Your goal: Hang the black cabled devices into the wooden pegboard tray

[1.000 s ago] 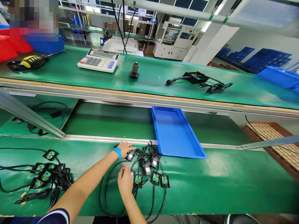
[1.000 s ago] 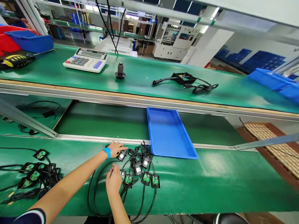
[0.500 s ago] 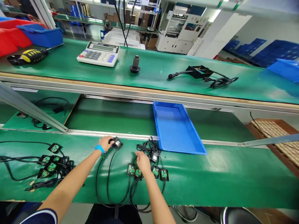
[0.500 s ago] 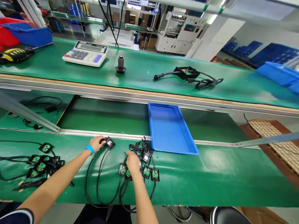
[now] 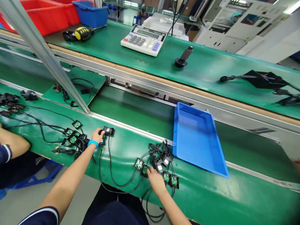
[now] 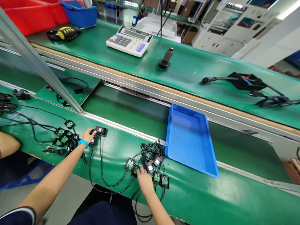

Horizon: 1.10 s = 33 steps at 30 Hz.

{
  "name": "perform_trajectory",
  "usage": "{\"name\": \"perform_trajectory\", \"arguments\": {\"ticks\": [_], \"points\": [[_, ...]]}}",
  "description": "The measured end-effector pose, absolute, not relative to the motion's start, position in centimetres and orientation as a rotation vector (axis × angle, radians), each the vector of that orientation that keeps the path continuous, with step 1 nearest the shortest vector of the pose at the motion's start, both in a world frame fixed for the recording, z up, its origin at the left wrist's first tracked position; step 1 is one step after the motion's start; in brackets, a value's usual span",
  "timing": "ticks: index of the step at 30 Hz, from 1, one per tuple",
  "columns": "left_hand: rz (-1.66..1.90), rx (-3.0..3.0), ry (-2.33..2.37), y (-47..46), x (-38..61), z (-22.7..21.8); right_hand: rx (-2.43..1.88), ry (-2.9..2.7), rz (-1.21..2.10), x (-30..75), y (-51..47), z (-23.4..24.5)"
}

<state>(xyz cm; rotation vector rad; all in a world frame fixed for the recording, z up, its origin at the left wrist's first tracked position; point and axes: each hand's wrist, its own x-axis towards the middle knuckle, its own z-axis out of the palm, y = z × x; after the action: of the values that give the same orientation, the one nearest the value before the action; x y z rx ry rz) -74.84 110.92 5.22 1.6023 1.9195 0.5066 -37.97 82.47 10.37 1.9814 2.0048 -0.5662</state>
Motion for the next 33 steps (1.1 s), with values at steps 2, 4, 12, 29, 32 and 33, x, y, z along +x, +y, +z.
{"name": "perform_trajectory", "arguments": {"ticks": [2,4,12,29,32,33], "points": [[0.526,1.576,1.919,110.8,-74.7,5.1,1.815,2.206,-0.490,-38.9,84.3,10.1],[0.539,1.568,1.911,110.8,-74.6,5.1,1.598,2.384,-0.432,-39.7,86.7,9.7],[0.525,1.574,1.903,110.9,-74.6,5.8,1.220,2.536,-0.437,-40.0,93.5,8.9],[0.627,1.443,1.884,110.4,-74.4,4.7,1.260,2.609,-0.353,-41.2,89.0,7.5],[0.664,1.405,1.883,110.3,-74.4,4.6,1.312,2.655,-0.269,-40.9,88.4,6.9],[0.676,1.392,1.882,110.2,-74.4,4.5,1.335,2.657,-0.232,-40.4,88.0,6.6]]}}
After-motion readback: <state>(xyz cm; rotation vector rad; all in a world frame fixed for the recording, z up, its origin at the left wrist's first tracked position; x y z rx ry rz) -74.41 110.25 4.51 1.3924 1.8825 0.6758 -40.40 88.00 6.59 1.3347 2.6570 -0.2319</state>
